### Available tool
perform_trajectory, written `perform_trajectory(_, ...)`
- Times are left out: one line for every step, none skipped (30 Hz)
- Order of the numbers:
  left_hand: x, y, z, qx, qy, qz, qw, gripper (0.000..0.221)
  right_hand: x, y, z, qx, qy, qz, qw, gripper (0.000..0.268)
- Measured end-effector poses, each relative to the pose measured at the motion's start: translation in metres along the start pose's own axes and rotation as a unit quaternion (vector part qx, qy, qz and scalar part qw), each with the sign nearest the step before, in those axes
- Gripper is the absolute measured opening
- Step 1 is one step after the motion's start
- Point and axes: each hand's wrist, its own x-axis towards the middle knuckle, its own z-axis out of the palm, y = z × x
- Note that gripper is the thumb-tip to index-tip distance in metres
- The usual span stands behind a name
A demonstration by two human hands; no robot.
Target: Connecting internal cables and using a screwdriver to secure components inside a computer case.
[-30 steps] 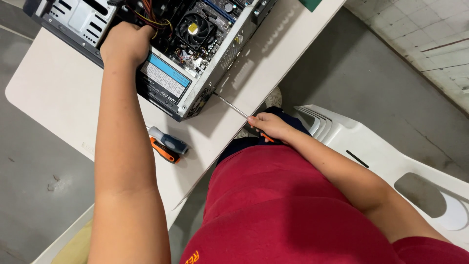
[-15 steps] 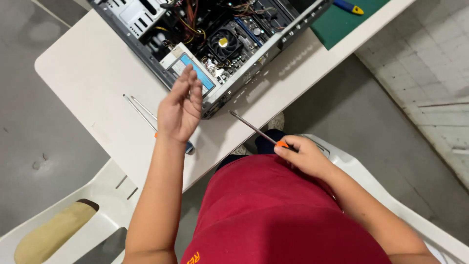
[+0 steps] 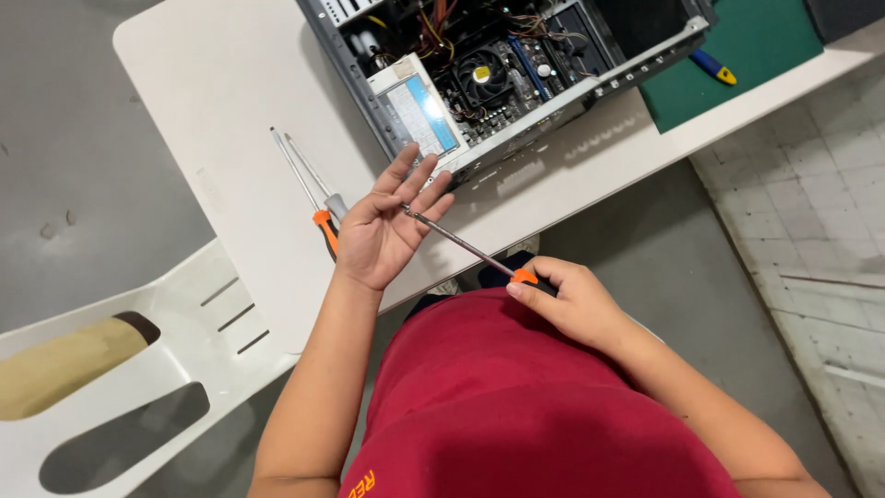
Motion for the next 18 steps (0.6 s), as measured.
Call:
perform_trajectory(-0.001, -0.002, 0.0, 0.001, 0.004, 0.004, 1.0, 0.069, -0.001, -0.007, 0.0, -0.023, 0.002, 0.008, 1.0, 0.024)
perform_trajectory(-0.003, -0.003, 0.002, 0.0, 0.005, 0.007, 1.0, 0.069, -0.002, -0.01, 0.001, -0.025, -0.001, 0.007, 1.0, 0.024)
perform_trajectory(-0.004, -0.004, 0.003, 0.004, 0.001, 0.007, 1.0, 0.069, -0.003, -0.013, 0.002, -0.034, 0.005, 0.016, 0.999, 0.024)
perform_trajectory(-0.005, -0.005, 0.004, 0.009, -0.003, 0.007, 1.0, 0.07, -0.005, -0.015, 0.003, -0.043, 0.01, 0.026, 0.999, 0.023)
perform_trajectory(-0.007, -0.006, 0.003, 0.007, -0.002, 0.009, 1.0, 0.07, -0.007, -0.022, 0.002, -0.045, 0.008, 0.026, 0.999, 0.023)
perform_trajectory(-0.008, -0.007, 0.003, 0.012, -0.007, 0.011, 1.0, 0.072, -0.009, -0.028, 0.002, -0.062, 0.012, 0.034, 0.997, 0.024)
perform_trajectory(-0.01, -0.008, 0.003, 0.018, -0.011, 0.012, 1.0, 0.074, -0.012, -0.035, 0.002, -0.079, 0.016, 0.043, 0.996, 0.026)
perform_trajectory(-0.011, -0.009, 0.001, 0.018, -0.01, 0.014, 1.0, 0.074, -0.014, -0.038, 0.002, -0.079, 0.014, 0.043, 0.996, 0.026)
perform_trajectory(-0.012, -0.009, 0.0, 0.02, -0.01, 0.016, 1.0, 0.077, -0.016, -0.041, 0.002, -0.087, 0.014, 0.049, 0.995, 0.025)
perform_trajectory(-0.013, -0.01, -0.001, 0.022, -0.011, 0.017, 1.0, 0.08, -0.018, -0.045, 0.002, -0.094, 0.014, 0.056, 0.994, 0.025)
perform_trajectory(-0.014, -0.01, -0.001, 0.021, -0.01, 0.017, 1.0, 0.08, -0.02, -0.042, 0.001, -0.094, 0.014, 0.057, 0.994, 0.025)
perform_trajectory(-0.015, -0.01, -0.001, 0.025, -0.006, 0.019, 0.999, 0.08, -0.022, -0.04, 0.0, -0.094, 0.019, 0.059, 0.994, 0.026)
perform_trajectory(-0.016, -0.01, -0.001, 0.029, -0.002, 0.02, 0.999, 0.079, -0.024, -0.037, -0.001, -0.094, 0.024, 0.061, 0.993, 0.027)
perform_trajectory(-0.018, -0.01, -0.002, 0.029, -0.001, 0.021, 0.999, 0.079, -0.023, -0.03, -0.002, -0.094, 0.023, 0.061, 0.993, 0.027)
perform_trajectory(-0.02, -0.01, -0.003, 0.033, 0.003, 0.024, 0.999, 0.08, -0.023, -0.022, -0.004, -0.089, 0.034, 0.066, 0.993, 0.026)
perform_trajectory(-0.021, -0.012, -0.004, 0.036, 0.006, 0.023, 0.999, 0.08, -0.023, -0.015, -0.006, -0.083, 0.046, 0.074, 0.993, 0.026)
perform_trajectory(-0.022, -0.012, -0.006, 0.035, 0.007, 0.022, 0.999, 0.08, -0.025, -0.016, -0.006, -0.082, 0.046, 0.076, 0.993, 0.026)
perform_trajectory(-0.023, -0.012, -0.007, 0.044, 0.008, 0.025, 0.999, 0.082, -0.027, -0.018, -0.007, -0.082, 0.053, 0.079, 0.992, 0.026)
